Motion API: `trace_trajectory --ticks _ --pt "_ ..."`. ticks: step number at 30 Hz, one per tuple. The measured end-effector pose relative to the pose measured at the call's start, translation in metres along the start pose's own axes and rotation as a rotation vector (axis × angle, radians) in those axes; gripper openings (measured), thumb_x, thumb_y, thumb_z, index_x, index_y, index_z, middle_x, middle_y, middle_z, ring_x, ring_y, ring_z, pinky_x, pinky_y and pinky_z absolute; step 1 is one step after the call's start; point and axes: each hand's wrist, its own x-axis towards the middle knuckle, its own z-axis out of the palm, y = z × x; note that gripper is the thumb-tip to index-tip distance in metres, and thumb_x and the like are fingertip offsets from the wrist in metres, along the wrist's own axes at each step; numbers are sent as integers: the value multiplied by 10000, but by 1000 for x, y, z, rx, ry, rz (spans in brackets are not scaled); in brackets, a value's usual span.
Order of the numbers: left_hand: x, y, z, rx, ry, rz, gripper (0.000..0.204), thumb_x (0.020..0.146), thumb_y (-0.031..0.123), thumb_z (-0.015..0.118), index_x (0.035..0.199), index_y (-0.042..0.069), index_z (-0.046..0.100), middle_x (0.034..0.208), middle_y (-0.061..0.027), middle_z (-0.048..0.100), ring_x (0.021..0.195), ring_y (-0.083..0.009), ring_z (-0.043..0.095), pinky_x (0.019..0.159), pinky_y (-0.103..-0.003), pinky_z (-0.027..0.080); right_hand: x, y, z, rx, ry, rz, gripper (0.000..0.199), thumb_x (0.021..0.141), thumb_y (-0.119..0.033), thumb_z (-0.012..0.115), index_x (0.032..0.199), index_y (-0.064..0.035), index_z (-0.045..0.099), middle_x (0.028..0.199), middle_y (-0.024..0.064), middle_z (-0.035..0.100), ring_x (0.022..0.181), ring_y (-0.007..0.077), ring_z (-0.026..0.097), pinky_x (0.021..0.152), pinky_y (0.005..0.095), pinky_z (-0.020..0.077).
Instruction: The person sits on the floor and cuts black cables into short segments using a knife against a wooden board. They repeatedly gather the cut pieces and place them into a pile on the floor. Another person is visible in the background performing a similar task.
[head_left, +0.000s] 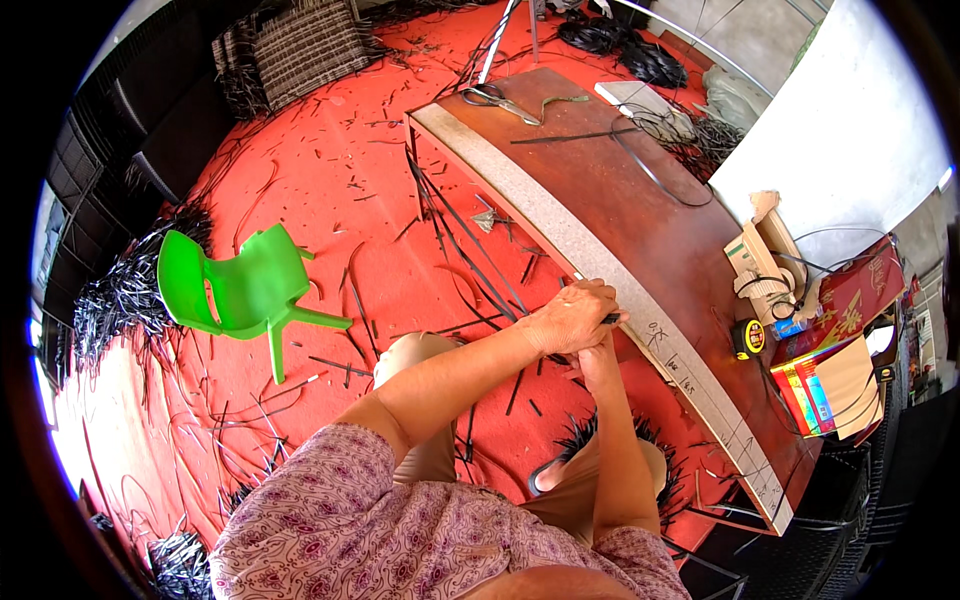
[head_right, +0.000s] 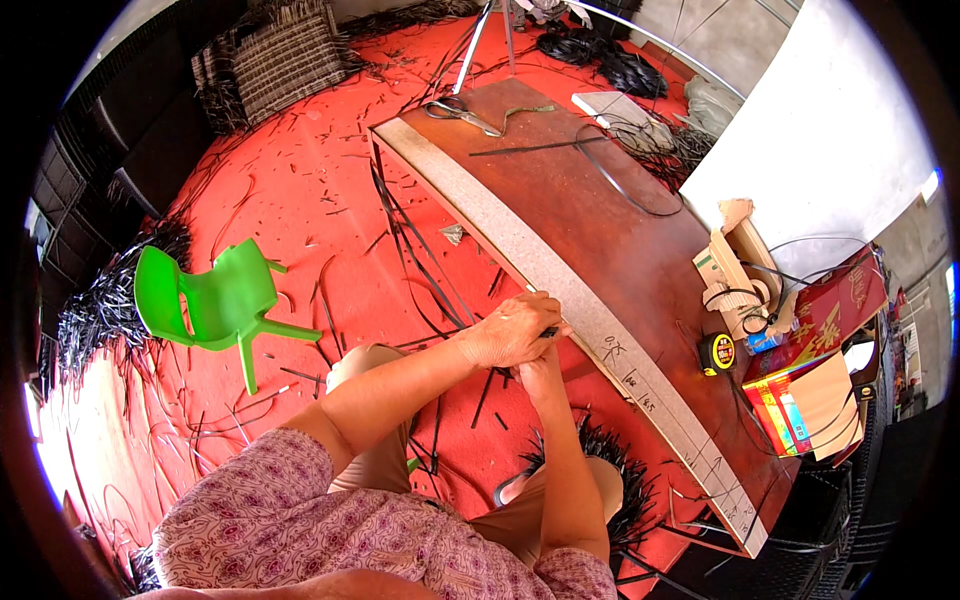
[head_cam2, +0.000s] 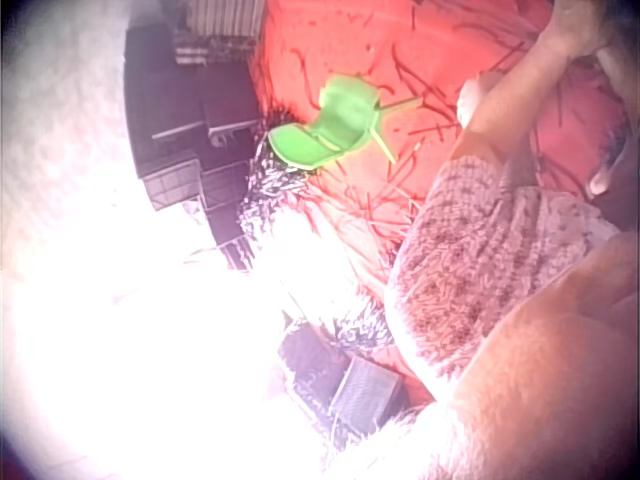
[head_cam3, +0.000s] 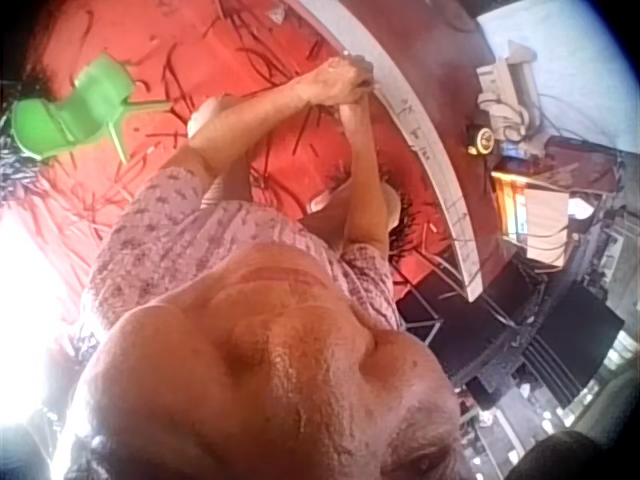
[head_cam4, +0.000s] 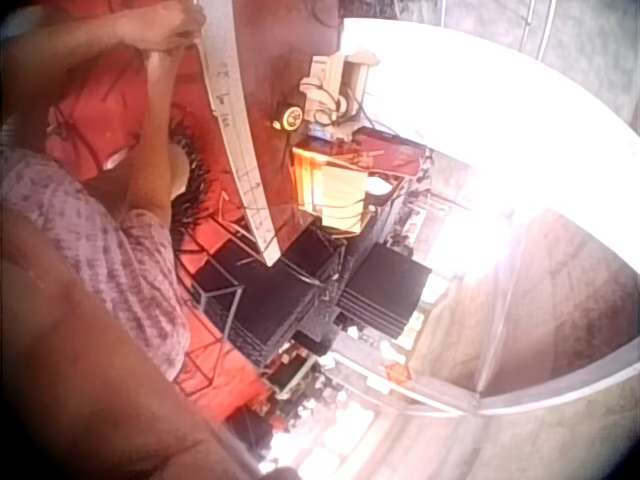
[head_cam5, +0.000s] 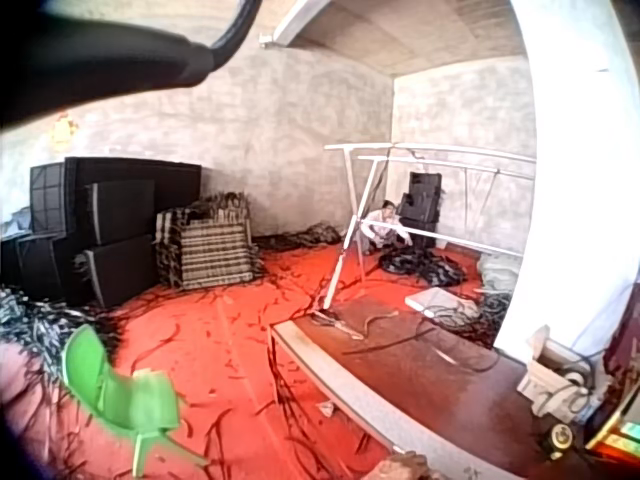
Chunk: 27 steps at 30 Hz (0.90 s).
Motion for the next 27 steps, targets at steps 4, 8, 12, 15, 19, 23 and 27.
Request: trace_trajectory --ticks 4,8,12,15,19,23,27 --pt "-1 -2 2 -9 -4 3 262 891 204 562 777 -25 618 791 -146 555 849 -321 556 784 -403 455 2 4 -1 13 5 -37 203 836 -172 556 1015 -79 529 593 -41 423 474 51 400 375 213 338" --pt "0 -2 1 -11 -18 -4 257 888 204 565 786 -25 619 789 -148 553 850 -322 555 786 -403 455 7 10 -5 5 -14 -75 199 834 -173 557 1008 -80 536 591 -41 428 469 55 405 376 213 334" --pt "1 -3 2 -8 -7 13 254 889 202 564 789 -25 619 780 -149 548 847 -321 555 784 -401 454 7 9 -5 29 -18 -68 216 833 -180 554 1022 -77 541 592 -39 438 468 57 412 370 214 348" --pt "1 -5 3 -3 -10 21 256 891 202 562 787 -24 617 779 -147 547 847 -321 554 782 -400 454 3 2 -4 10 -20 26 231 832 -182 546 1035 -73 546 592 -37 445 474 58 424 356 225 402" --pt "2 -2 1 -20 -14 9 260 894 204 561 780 -24 613 780 -147 548 846 -321 554 779 -402 455 2 5 -6 10 -13 13 242 830 -177 539 1047 -69 548 589 -36 448 476 61 433 351 255 462" --pt "0 -1 0 -3 -15 14 264 895 204 561 780 -29 610 782 -151 548 843 -325 556 777 -404 458 1 4 -4 3 -2 21 237 830 -169 536 1045 -69 546 589 -37 445 476 62 430 349 259 464" --pt "0 0 -2 2 -30 0 270 896 205 561 783 -35 606 788 -156 551 850 -329 558 785 -406 458 2 6 -5 0 -20 32 227 832 -152 532 1043 -68 540 592 -39 439 475 60 420 346 245 434"
